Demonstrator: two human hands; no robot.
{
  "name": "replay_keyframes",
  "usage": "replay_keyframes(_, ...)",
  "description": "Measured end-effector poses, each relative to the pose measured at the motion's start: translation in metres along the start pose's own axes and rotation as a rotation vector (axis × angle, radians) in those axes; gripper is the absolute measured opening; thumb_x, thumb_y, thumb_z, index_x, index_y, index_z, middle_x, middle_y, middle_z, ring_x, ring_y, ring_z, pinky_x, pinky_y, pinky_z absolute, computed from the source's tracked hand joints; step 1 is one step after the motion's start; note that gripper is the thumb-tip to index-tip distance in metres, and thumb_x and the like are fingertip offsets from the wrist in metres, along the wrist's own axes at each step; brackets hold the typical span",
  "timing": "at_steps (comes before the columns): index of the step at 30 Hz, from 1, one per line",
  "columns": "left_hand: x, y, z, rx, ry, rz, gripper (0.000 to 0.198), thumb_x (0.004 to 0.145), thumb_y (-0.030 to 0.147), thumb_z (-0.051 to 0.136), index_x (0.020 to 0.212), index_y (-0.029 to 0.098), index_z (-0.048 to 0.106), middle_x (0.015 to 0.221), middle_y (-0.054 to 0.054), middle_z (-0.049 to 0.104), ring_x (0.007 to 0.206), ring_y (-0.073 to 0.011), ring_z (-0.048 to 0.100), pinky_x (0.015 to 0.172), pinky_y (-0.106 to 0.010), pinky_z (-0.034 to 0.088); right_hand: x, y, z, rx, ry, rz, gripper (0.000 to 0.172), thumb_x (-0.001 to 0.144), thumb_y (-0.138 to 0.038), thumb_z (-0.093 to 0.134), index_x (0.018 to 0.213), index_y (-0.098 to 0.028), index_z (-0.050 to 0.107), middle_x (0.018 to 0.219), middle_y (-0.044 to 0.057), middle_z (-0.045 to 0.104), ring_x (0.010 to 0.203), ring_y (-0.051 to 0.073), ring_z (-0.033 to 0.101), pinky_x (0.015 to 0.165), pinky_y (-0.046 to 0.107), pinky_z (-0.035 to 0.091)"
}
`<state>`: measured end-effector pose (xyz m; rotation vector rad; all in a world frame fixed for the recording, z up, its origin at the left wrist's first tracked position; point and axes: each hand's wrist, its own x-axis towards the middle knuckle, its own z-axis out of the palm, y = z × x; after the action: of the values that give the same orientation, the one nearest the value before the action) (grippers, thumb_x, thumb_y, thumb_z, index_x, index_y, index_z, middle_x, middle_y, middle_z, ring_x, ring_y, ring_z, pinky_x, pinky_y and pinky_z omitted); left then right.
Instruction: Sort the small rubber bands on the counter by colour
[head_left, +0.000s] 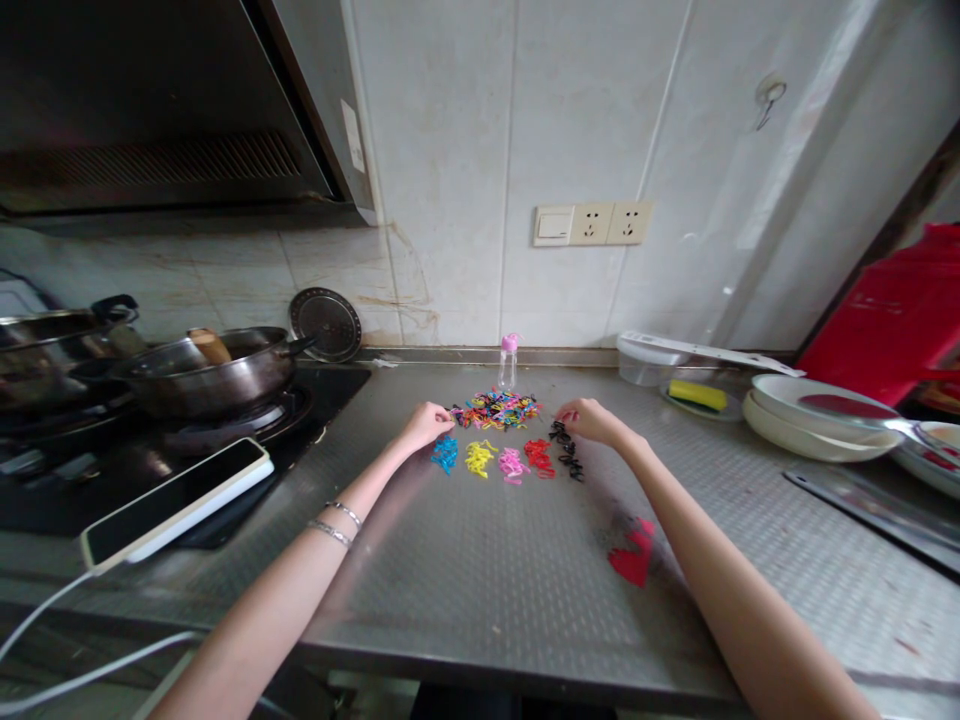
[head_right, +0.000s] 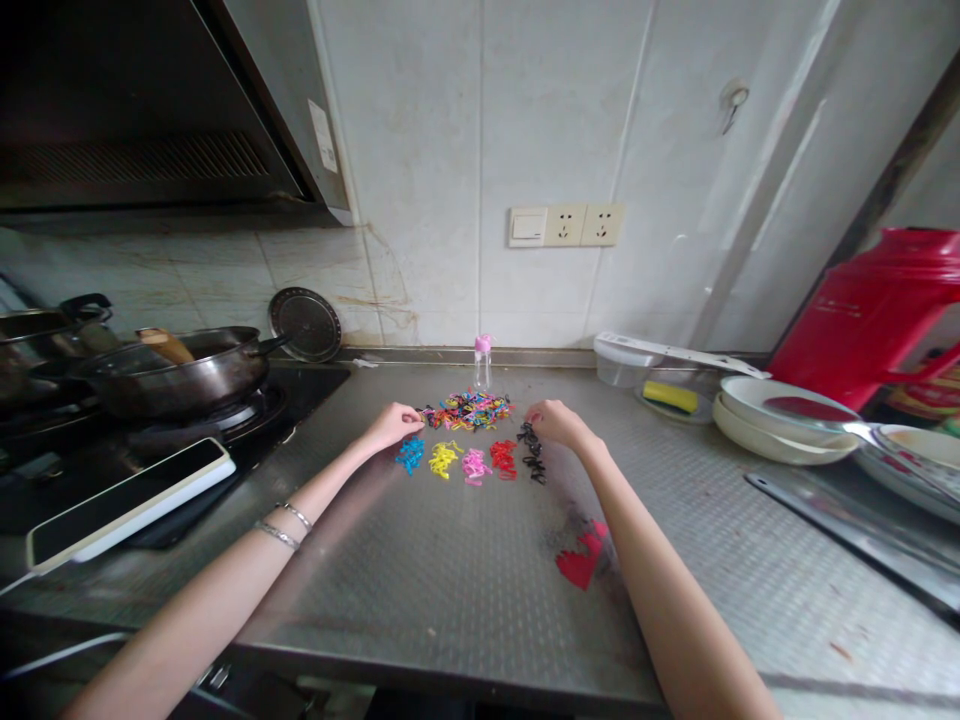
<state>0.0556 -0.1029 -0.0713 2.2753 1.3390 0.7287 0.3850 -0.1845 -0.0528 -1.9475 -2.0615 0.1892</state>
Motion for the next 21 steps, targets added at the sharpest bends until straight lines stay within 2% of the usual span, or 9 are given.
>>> replay_keyframes(9,-0.006,0.017,-0.004,0.098,0.064,-0.094,0.021,0.066,0.034,0.058,0.07,0.016,0.07,0.072,-0.007,0.067,0.064,-0.0163,0.058,0.058,-0.023,0.038,0.0,-0.006,-0.001,-0.02,0.057,-0.024,0.03,0.07,-0.015,0.045,0.088,-0.021,0.068,0.085,0.004,0.068,0.077,0.013,0.06,0.068,0.018,0.04)
replay_keyframes(16,-0.006,0.021,-0.002,0.142,0.102,-0.16,0.023,0.064,0.038,0.06,0.065,0.018,0.07,0.067,-0.007,0.067,0.062,-0.0176,0.058,0.055,-0.024,0.037,0.0,-0.007,0.002,-0.03,0.043,-0.038,0.029,0.068,-0.014,0.046,0.086,-0.021,0.067,0.084,0.003,0.067,0.076,0.014,0.06,0.064,0.018,0.039)
replay_keyframes(21,-0.005,0.021,-0.001,0.139,0.126,-0.153,0.017,0.065,0.03,0.058,0.064,0.018,0.07,0.067,-0.007,0.067,0.062,-0.0167,0.058,0.056,-0.024,0.037,0.0,-0.008,0.002,-0.024,0.012,-0.008,0.029,0.068,-0.015,0.047,0.087,-0.021,0.068,0.084,0.004,0.067,0.077,0.014,0.06,0.066,0.018,0.04)
